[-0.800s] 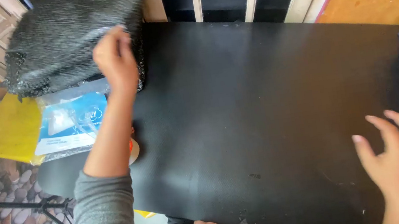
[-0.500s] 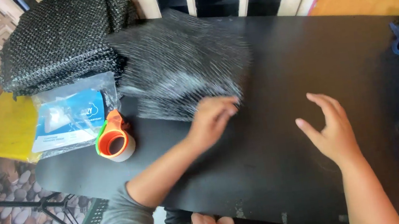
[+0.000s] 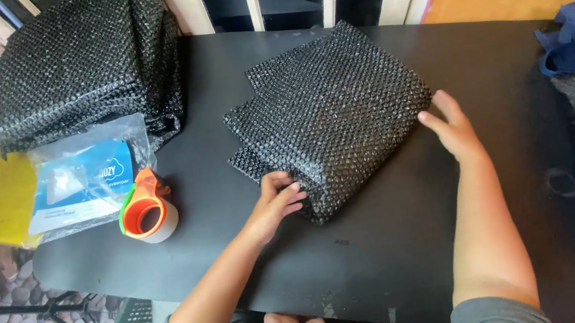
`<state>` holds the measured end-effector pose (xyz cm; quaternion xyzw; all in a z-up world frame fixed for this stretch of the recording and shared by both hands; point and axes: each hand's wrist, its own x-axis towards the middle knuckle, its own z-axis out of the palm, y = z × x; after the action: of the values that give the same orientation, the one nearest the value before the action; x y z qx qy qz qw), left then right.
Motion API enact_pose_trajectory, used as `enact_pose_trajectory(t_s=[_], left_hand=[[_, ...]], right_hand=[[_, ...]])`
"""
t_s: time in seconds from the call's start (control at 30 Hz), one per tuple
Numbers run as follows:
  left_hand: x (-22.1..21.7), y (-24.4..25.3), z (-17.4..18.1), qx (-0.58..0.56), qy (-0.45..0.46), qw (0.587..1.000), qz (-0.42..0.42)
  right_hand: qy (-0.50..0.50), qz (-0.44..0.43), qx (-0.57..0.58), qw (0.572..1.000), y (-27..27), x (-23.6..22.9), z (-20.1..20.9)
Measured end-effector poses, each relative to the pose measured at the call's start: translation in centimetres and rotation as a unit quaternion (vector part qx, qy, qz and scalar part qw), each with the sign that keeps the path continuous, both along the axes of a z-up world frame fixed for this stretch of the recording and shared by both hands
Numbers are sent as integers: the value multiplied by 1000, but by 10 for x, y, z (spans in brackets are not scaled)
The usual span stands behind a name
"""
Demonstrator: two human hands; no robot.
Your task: Wrapping a blue pillow in black bubble wrap and sealing it with tape using a dispenser.
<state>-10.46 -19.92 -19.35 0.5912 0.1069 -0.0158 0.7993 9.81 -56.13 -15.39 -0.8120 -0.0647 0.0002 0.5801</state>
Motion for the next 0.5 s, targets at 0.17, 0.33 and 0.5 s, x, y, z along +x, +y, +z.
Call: enact_pose_trajectory(t_s=[0.17,0.33,0.5], left_hand=[[0,-4,38,-104,61,988,93],[16,1,52,80,113,990,37],[-18,-37,165,412,-75,892,-169]], right_hand=[[-18,27,-100,995,2,2,-14],[-45,82,-223,970,6,-17,4],[7,103,-187,977,15,-20,5]])
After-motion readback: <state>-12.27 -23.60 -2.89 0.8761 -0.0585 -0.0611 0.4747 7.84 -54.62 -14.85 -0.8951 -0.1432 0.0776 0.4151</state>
